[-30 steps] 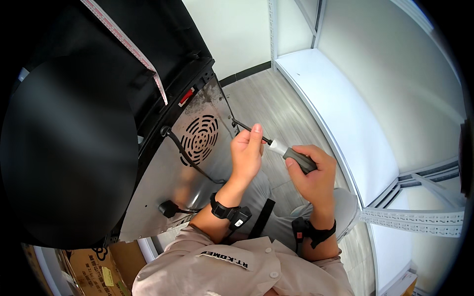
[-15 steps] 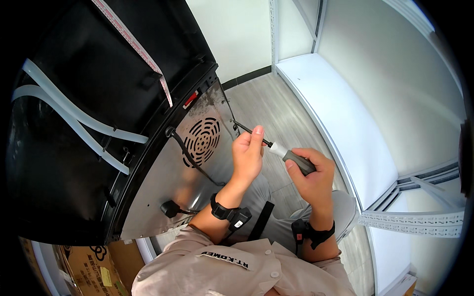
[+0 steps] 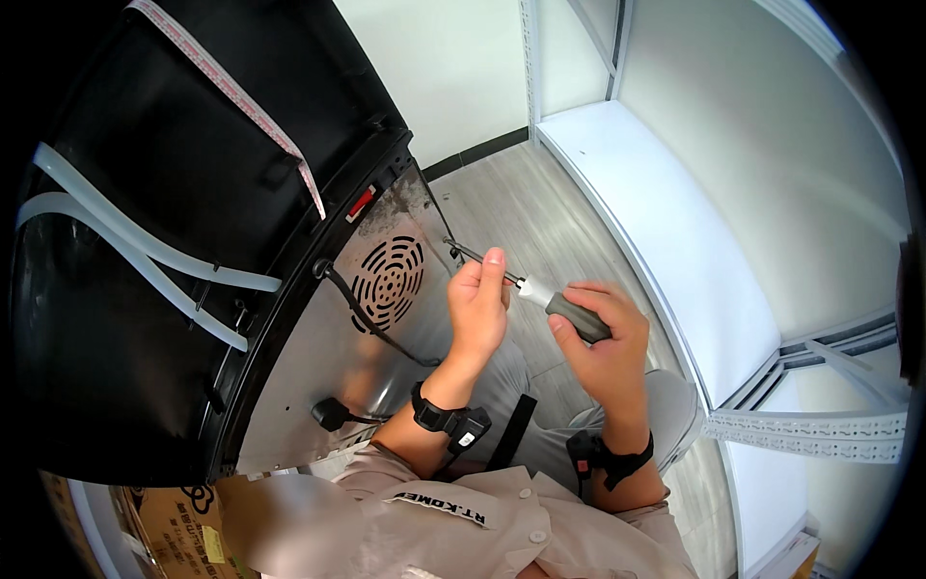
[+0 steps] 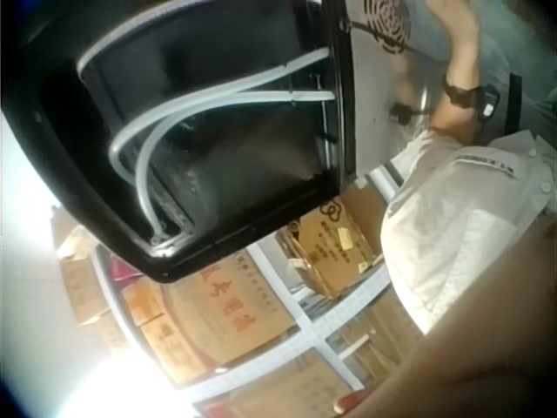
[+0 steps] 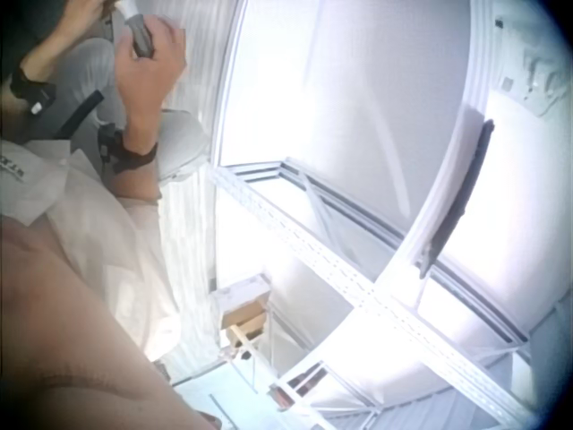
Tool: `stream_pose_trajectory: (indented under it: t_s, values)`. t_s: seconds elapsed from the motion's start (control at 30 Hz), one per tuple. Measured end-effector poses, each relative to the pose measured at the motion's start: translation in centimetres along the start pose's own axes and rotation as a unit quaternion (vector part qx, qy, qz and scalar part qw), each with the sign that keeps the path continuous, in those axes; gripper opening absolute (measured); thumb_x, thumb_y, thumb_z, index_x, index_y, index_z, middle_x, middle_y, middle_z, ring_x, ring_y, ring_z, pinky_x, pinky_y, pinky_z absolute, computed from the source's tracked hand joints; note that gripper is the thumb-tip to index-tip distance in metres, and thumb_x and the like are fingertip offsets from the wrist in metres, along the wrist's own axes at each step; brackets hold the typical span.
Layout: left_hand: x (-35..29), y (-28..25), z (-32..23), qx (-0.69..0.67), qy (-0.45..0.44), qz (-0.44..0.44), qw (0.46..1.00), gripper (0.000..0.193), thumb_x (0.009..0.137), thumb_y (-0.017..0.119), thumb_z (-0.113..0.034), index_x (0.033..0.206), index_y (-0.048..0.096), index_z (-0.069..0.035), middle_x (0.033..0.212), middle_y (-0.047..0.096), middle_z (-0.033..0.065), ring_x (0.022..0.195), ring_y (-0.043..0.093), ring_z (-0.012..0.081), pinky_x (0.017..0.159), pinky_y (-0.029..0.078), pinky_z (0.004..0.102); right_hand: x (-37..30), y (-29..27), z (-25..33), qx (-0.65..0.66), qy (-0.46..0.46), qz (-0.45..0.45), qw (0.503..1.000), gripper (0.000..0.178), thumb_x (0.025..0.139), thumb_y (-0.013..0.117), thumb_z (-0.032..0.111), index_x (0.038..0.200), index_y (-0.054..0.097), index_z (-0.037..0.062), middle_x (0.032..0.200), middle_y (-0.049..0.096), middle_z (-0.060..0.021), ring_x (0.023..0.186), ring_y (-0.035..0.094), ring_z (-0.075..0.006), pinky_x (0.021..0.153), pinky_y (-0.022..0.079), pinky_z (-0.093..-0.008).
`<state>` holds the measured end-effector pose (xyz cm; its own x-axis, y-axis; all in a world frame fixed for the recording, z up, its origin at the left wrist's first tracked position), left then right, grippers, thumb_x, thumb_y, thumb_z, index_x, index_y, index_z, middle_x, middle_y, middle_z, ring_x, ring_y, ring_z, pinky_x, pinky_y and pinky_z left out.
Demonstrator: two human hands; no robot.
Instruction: The person uses a screwdriver to tighten screws on the back panel of a large appliance. They work methodically, moving from one screw to the next to secure the panel.
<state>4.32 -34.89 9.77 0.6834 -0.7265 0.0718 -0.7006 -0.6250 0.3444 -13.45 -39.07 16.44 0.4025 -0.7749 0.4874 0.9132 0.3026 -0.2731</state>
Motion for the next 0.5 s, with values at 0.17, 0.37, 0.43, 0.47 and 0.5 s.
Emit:
stream_pose_trajectory:
  t_s: [0.17,0.37,0.43,0.47,0.5]
  values:
    - [0.0,0.6,-0.4,-0.099,-0.028,0.035,0.994,0.042,0.103,0.048,-0.036,0.071,0.046,-0.009,0.055,0.030,-0.0065,0.046,0.023,0.0053,0.043,0.019,0.0248,-0.2,-0.8,1.3,0.036,-0.059,-0.088,0.994,0.023,0.078,0.077,0.009,0.096,0.064,0.0033,0.103,0.065,-0.0121,0.081,0.063,-0.0174,0.064,0.049,-0.0285]
    - [-0.3,0.7,-0.5,-0.144,-0.023,0.057,0.988,0.040,0.104,0.046,-0.035,0.076,0.049,-0.007,0.055,0.027,-0.0067,0.047,0.021,0.0055,0.044,0.019,0.0253,-1.7,-0.2,-1.4,0.187,0.252,0.010,0.949,0.017,0.087,0.070,0.017,0.093,0.063,0.0030,0.099,0.064,-0.0089,0.076,0.057,-0.0095,0.063,0.043,-0.0243]
    - [-0.4,0.7,-0.6,-0.143,-0.023,0.061,0.988,0.040,0.104,0.046,-0.034,0.076,0.050,-0.006,0.055,0.026,-0.0065,0.047,0.021,0.0056,0.044,0.019,0.0255,-1.7,-0.5,-1.1,0.126,0.263,0.048,0.955,0.016,0.087,0.069,0.015,0.094,0.064,0.0027,0.101,0.063,-0.0088,0.077,0.057,-0.0102,0.066,0.044,-0.0247]
    - [-0.4,0.7,-0.8,-0.146,-0.026,0.062,0.987,0.040,0.104,0.046,-0.034,0.077,0.050,-0.006,0.055,0.026,-0.0064,0.047,0.021,0.0057,0.044,0.019,0.0256,-1.6,-0.6,-0.9,0.090,0.249,0.061,0.962,0.015,0.086,0.069,0.013,0.095,0.064,0.0025,0.102,0.063,-0.0091,0.079,0.057,-0.0109,0.068,0.044,-0.0252]
    - [-0.4,0.8,-0.9,-0.151,-0.030,0.065,0.986,0.039,0.104,0.046,-0.034,0.077,0.050,-0.007,0.055,0.026,-0.0062,0.047,0.021,0.0057,0.044,0.019,0.0256,-0.8,-1.0,0.0,0.075,0.137,0.037,0.987,0.015,0.085,0.069,0.012,0.096,0.064,0.0022,0.104,0.062,-0.0094,0.081,0.057,-0.0121,0.069,0.045,-0.0259]
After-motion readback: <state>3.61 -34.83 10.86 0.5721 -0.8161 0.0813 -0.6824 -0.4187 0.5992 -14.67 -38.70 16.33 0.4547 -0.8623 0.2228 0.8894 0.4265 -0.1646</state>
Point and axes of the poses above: each hand's wrist, its own x-axis towards the middle knuckle, its own y-axis out of the palm, z = x × y, the point moved 6 cm from there along x, towards the middle knuckle
